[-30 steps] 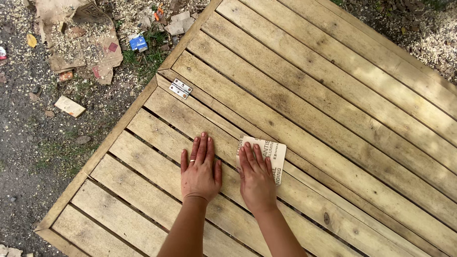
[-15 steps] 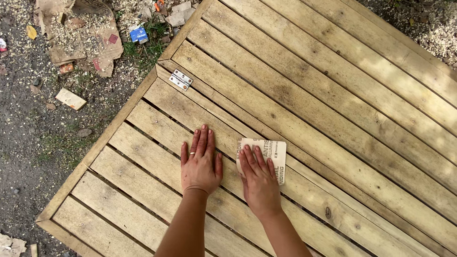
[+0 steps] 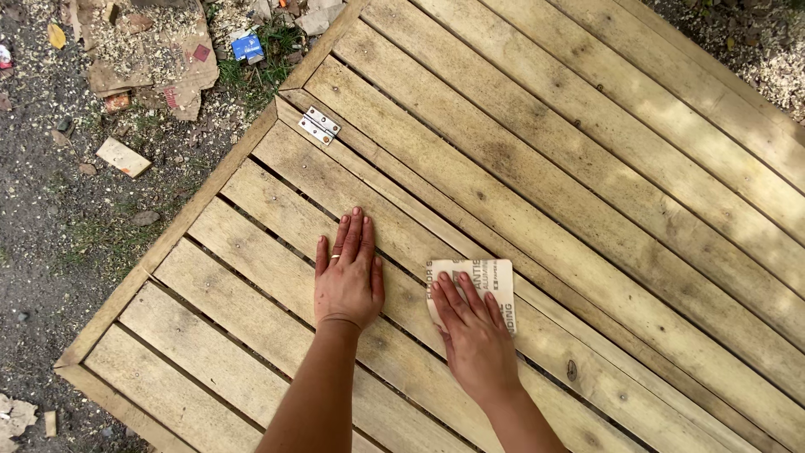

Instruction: The person sands the slatted wooden surface of a folding table outdoors, rubbing sandpaper back and forth across the planks with one hand while steadying the table with the other. They briefly handle a red sanding block, then continue sanding different sections of the tabletop.

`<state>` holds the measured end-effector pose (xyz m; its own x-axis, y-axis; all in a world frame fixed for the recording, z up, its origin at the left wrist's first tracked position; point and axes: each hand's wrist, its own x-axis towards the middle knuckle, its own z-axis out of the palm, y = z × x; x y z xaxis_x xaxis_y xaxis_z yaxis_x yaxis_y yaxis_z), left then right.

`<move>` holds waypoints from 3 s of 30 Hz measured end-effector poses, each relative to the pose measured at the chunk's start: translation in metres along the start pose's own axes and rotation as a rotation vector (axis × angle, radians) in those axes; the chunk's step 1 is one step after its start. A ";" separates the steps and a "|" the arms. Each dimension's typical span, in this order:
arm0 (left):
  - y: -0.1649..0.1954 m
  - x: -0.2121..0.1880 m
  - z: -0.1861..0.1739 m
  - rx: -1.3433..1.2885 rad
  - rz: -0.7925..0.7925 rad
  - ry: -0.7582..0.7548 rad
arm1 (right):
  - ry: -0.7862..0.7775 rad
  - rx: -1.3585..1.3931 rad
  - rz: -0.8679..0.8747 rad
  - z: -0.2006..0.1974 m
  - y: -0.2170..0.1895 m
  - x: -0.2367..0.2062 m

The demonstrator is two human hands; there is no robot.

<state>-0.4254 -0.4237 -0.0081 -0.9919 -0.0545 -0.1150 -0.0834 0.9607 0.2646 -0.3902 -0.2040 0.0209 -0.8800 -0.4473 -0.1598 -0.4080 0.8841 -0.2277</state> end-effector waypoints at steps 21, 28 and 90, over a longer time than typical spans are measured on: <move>0.010 0.000 -0.004 0.001 0.073 0.135 | -0.115 -0.144 0.176 -0.002 0.066 -0.090; 0.003 0.002 -0.011 -0.023 0.009 -0.115 | 0.070 0.021 0.102 0.016 -0.001 0.123; 0.121 -0.040 0.037 -0.057 -0.407 0.117 | 0.022 -0.122 -0.207 -0.007 0.062 0.122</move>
<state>-0.3920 -0.2954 -0.0072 -0.8809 -0.4597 -0.1125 -0.4722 0.8380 0.2733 -0.5247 -0.2032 -0.0057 -0.7792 -0.6186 -0.1006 -0.6052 0.7844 -0.1358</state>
